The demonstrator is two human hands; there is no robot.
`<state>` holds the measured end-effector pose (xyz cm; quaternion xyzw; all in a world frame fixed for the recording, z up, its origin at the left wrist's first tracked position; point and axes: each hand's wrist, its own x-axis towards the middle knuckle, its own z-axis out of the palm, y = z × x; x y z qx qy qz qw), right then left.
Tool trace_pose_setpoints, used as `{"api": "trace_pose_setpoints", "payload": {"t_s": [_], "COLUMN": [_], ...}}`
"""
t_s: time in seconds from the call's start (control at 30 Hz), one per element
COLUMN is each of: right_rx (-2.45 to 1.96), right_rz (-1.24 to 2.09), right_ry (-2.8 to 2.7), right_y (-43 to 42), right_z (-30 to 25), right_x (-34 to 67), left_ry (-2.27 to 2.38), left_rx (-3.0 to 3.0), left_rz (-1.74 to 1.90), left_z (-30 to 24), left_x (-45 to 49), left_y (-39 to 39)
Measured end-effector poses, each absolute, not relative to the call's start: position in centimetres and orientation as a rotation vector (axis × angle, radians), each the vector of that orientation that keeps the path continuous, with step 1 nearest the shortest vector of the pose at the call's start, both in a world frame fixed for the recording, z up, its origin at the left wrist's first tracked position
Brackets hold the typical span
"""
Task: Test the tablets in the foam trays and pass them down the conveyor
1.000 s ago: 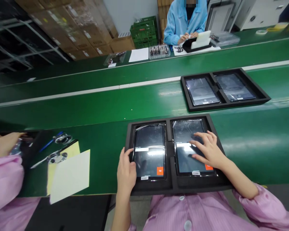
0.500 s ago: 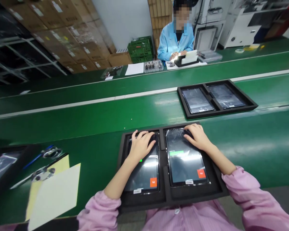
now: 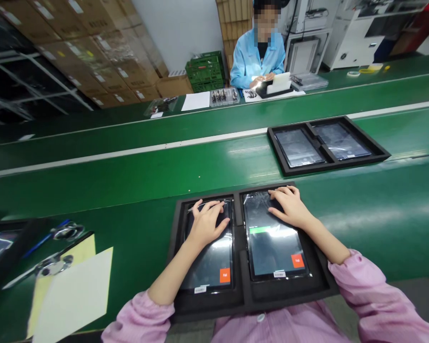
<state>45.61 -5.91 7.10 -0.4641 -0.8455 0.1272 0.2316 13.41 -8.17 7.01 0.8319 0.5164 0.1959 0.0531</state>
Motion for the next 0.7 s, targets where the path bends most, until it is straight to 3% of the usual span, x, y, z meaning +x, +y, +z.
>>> {"api": "trace_pose_setpoints", "payload": {"t_s": [0.13, 0.3, 0.7], "right_rx": [-1.207, -1.491, -1.744], "right_rz": [0.425, 0.296, 0.133], "right_ry": [-2.286, -2.049, -1.888], "right_y": [-6.0, -5.9, -5.2], "right_z": [7.1, 6.6, 5.7], "right_x": [46.0, 46.4, 45.7], "left_ry": [1.604, 1.832, 1.903], "left_rx": [2.577, 2.545, 2.435], "left_rz": [0.625, 0.753, 0.631], "left_z": [7.3, 7.6, 7.5], "left_x": [13.1, 12.6, 12.3], "left_y": [-8.7, -8.6, -7.1]}}
